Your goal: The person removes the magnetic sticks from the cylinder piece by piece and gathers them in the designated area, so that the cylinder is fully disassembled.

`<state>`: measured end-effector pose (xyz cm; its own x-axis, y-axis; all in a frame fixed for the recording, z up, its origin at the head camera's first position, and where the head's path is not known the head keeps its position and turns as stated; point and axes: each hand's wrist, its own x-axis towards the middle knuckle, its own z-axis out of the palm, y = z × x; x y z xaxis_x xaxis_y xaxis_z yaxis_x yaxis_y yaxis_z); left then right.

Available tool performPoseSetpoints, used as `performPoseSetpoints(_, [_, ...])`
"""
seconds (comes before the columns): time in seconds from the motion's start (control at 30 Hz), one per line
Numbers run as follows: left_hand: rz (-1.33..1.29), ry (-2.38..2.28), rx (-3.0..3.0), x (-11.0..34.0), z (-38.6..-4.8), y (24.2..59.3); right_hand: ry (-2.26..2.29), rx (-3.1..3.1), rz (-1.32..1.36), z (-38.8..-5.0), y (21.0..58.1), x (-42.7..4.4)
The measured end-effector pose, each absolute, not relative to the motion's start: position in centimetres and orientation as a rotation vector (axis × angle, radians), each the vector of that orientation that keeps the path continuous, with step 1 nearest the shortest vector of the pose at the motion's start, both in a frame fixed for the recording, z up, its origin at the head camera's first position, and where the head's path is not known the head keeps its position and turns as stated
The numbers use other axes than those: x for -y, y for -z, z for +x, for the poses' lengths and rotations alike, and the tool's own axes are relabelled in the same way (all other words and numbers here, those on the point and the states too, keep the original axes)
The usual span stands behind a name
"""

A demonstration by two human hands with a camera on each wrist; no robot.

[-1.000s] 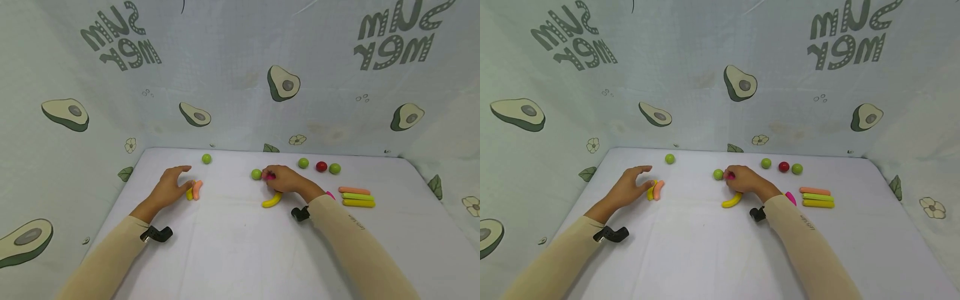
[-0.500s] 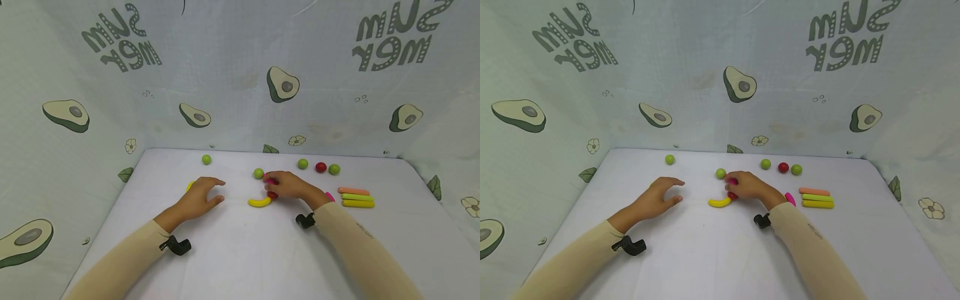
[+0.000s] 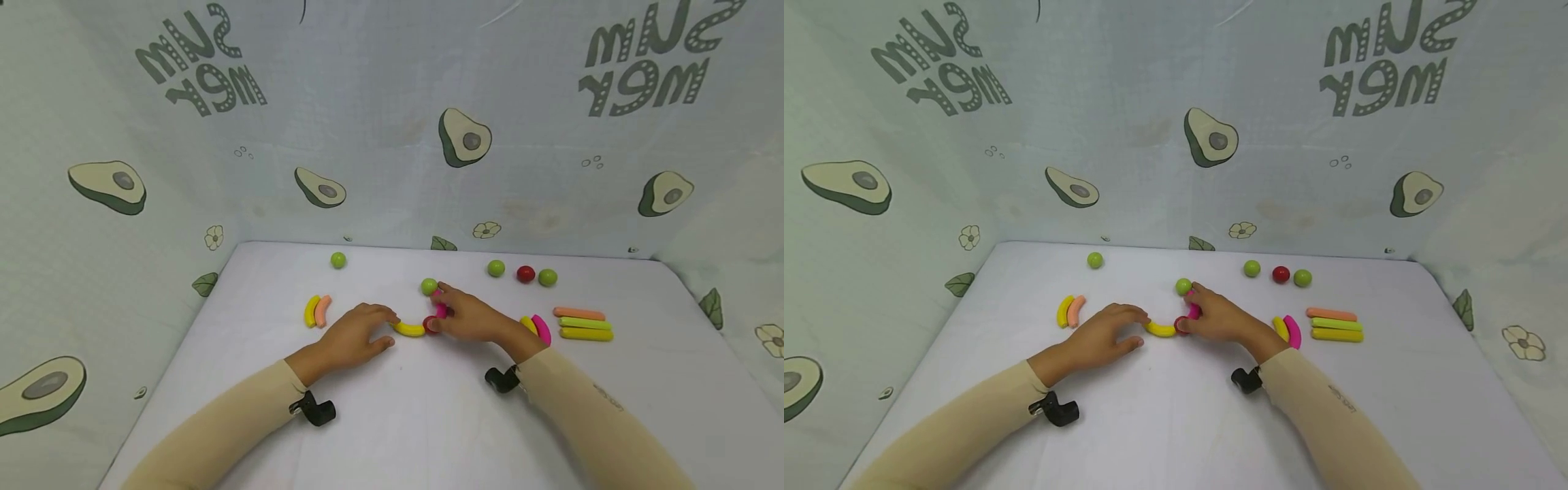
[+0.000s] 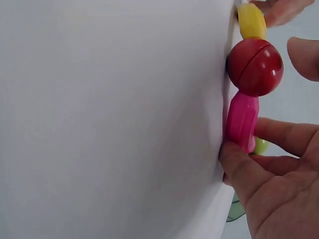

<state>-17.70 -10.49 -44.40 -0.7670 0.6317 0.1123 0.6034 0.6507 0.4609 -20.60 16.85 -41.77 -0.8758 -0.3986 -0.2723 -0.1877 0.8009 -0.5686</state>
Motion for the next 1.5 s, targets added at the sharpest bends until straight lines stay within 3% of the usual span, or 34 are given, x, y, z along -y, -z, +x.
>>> performPoseSetpoints(0.6, [1.1,-0.616,-2.831,6.9,-18.2,44.4,0.895,-2.658,-0.602,-19.2,42.1,-17.1])
performPoseSetpoints(1.23, [1.15,-0.72,-2.72,7.9,-18.7,44.3,0.883,-2.669,-0.6,-19.3,42.2,-17.3])
performPoseSetpoints(1.5, [0.924,-0.632,-2.928,8.1,-18.0,44.9,0.845,-2.692,-0.575,-19.3,42.3,-17.1])
